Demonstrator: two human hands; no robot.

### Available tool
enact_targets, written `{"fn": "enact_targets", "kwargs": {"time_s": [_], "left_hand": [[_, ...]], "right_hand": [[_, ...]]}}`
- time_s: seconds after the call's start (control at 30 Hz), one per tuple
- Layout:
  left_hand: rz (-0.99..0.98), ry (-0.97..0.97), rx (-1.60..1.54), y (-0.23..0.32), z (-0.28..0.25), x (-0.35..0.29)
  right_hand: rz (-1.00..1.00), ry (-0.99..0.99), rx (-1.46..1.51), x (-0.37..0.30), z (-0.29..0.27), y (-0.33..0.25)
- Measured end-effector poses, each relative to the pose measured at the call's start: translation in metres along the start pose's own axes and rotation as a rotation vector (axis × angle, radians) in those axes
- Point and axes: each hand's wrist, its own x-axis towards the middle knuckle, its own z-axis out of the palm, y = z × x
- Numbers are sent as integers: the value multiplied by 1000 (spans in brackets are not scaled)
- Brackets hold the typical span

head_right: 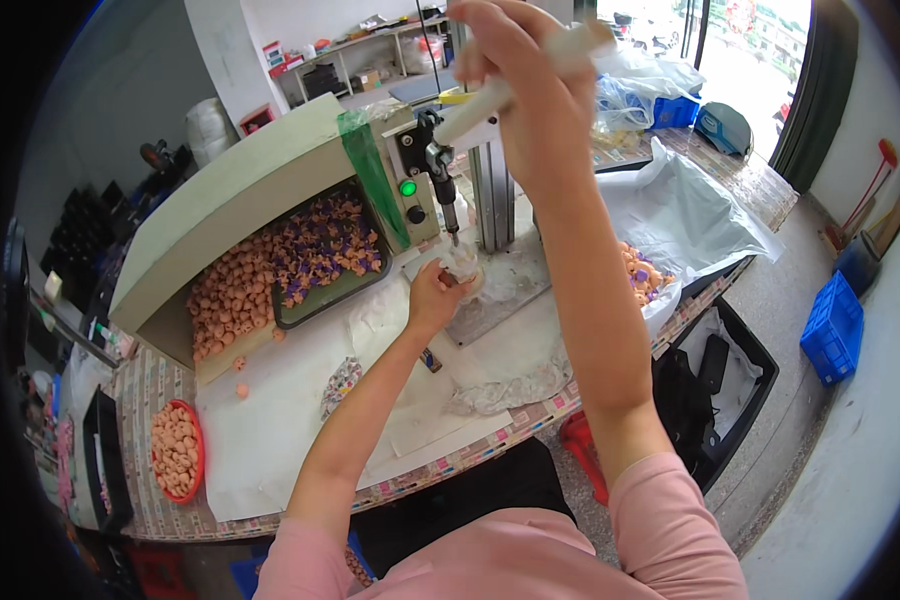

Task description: Manually assemble and inspect small plastic toy head components using a press jig at a factory workbench.

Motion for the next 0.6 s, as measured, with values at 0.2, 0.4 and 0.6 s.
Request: {"fn": "enact_targets", "kwargs": {"time_s": [0.2, 0.4, 0.6], "left_hand": [[-435, -39, -513, 10, -25, -23], [-610, 44, -1102, 17, -77, -76], [-697, -75, -1500, 18, -125, -159]], "right_hand": [[-195, -45, -504, -124, -36, -2], [356, -205, -759, -233, -24, 11], [491, -335, -802, -298, 33, 63]]}}
